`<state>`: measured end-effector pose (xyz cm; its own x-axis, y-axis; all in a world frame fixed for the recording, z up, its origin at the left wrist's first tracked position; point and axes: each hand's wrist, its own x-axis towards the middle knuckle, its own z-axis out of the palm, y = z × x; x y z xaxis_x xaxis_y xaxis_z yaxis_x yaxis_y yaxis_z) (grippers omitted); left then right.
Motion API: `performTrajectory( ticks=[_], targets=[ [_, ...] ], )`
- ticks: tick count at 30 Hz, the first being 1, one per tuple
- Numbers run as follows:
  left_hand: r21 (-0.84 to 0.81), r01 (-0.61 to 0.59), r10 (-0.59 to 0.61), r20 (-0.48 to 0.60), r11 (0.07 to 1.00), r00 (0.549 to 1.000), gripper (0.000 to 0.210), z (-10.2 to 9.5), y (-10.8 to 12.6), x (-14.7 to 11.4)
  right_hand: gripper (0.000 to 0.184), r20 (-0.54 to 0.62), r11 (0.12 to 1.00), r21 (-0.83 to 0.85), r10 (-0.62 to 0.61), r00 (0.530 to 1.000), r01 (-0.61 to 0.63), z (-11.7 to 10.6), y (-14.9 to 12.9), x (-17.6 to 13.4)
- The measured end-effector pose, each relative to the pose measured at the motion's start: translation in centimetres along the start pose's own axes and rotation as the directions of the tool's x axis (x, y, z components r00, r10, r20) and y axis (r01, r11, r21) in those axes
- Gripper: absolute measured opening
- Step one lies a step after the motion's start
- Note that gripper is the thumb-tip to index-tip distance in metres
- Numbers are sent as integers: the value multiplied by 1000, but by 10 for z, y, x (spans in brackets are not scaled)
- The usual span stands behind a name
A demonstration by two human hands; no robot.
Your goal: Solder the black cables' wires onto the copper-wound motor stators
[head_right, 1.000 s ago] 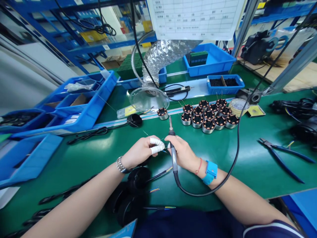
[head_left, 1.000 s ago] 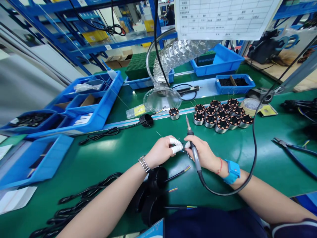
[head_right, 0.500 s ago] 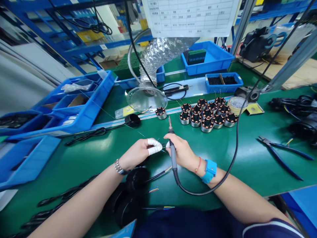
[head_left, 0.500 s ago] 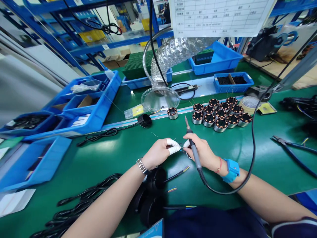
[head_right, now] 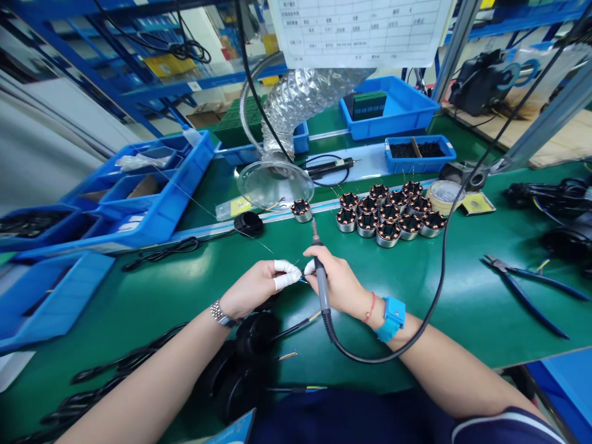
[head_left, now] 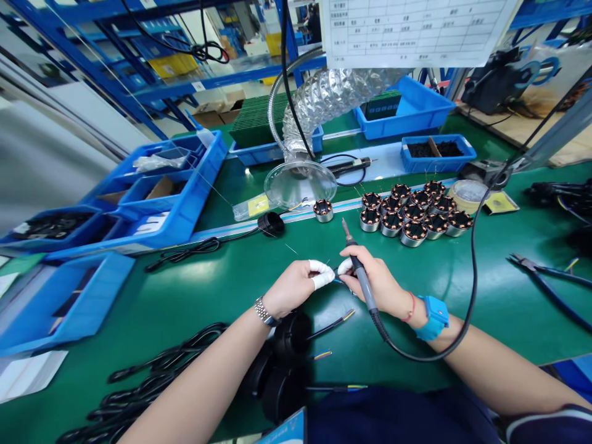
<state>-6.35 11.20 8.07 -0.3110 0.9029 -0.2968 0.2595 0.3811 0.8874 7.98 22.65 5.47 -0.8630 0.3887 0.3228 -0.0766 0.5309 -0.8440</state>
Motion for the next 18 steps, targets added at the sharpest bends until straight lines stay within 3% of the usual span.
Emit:
performTrajectory(
  ticks=[7, 18],
  targets=[
    [1, 35, -35, -5, 999, 999, 23, -1, 5, -3, 37, -3, 999, 34, 29, 1000, -29, 0, 0, 0],
    [71, -10, 10, -3, 997, 1000, 25, -1, 7, -6, 38, 0, 999, -1, 35, 999, -35, 0, 0, 1]
  ],
)
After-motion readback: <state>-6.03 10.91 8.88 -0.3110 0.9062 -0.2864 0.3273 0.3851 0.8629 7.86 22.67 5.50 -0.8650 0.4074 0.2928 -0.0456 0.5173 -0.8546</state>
